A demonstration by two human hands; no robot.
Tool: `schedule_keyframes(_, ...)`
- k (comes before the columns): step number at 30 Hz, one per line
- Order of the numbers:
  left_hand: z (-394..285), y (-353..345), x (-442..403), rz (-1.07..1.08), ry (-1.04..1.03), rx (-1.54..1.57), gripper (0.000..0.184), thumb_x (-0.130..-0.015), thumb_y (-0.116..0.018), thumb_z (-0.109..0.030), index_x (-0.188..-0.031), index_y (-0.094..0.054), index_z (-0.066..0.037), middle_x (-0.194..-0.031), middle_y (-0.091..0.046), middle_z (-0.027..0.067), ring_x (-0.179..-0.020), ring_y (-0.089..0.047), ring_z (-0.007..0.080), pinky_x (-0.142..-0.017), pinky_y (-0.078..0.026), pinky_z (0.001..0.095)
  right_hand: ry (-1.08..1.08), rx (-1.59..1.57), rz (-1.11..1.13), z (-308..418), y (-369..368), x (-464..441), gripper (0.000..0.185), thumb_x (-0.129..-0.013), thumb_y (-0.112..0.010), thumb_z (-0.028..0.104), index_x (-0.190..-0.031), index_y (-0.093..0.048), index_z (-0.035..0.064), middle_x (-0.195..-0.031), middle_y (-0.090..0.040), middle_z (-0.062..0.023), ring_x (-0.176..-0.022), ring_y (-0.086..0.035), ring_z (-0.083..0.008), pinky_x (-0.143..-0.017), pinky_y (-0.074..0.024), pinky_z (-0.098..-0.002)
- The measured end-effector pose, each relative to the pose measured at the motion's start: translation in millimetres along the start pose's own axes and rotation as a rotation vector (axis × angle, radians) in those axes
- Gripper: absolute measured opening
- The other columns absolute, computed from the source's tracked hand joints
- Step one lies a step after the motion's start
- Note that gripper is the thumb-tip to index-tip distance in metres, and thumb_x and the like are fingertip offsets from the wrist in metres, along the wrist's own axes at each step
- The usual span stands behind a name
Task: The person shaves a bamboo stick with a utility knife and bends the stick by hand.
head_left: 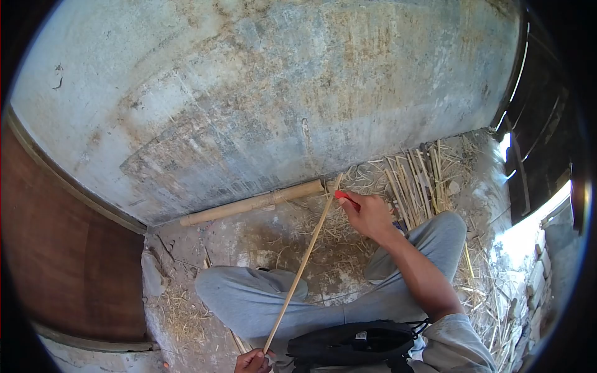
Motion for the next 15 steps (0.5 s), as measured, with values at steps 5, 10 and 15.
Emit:
schedule_keyframes(5,44.8,14.3,12.9,-0.014,0.262,0.311,0.035,-0.104,-0.047,-0.035,-0.104,-0.062,-0.004,-0.052,-0.035,-0.0043,-0.040,-0.027,0.0052,-0.039,-0.022,0.0239,-0.093,0.062,-0.075,-19.3,5.5,-3.4,0.033,-0.093,-0.057,0.036,-0.100,-0.072,0.0077,-0.070,-0.066,-0.0223,-0.070,-0.066,-0.0428,-0.068,-0.0533,-0.0517)
schedule_keyframes(10,4.3,11.8,13.2,0.081,0.022,0.084,0.034,-0.103,-0.049,-0.033,-0.112,-0.062,-0.003,-0.054,-0.036,-0.0056,-0.042,-0.028,0.0039,-0.040,-0.023,0.0227,-0.224,0.039,-0.104,-53.3,7.2,-4.8,0.036,-0.095,-0.055,0.036,-0.094,-0.071,0.0041,-0.070,-0.064,-0.0248,-0.071,-0.065,-0.0445,-0.068,-0.0519,-0.0516)
schedule_keyframes(15,-12.6,-7.7,-1.1,0.038,-0.018,0.125,0.030,-0.101,-0.055,-0.029,-0.112,-0.063,-0.002,-0.056,-0.040,-0.0069,-0.043,-0.031,0.0027,-0.040,-0.025,0.0223,-0.262,-0.139,0.073,-50.5,-20.2,6.3,0.040,-0.097,-0.053,0.039,-0.099,-0.071,0.0028,-0.068,-0.061,-0.0238,-0.066,-0.063,-0.0417,-0.064,-0.0490,-0.0468)
Point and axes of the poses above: each hand's wrist, its own x-axis away from the middle knuckle, its own y-axis out of the back of the hand, z = x × y, the point moved 9 cm from there along -x, towards the middle knuckle
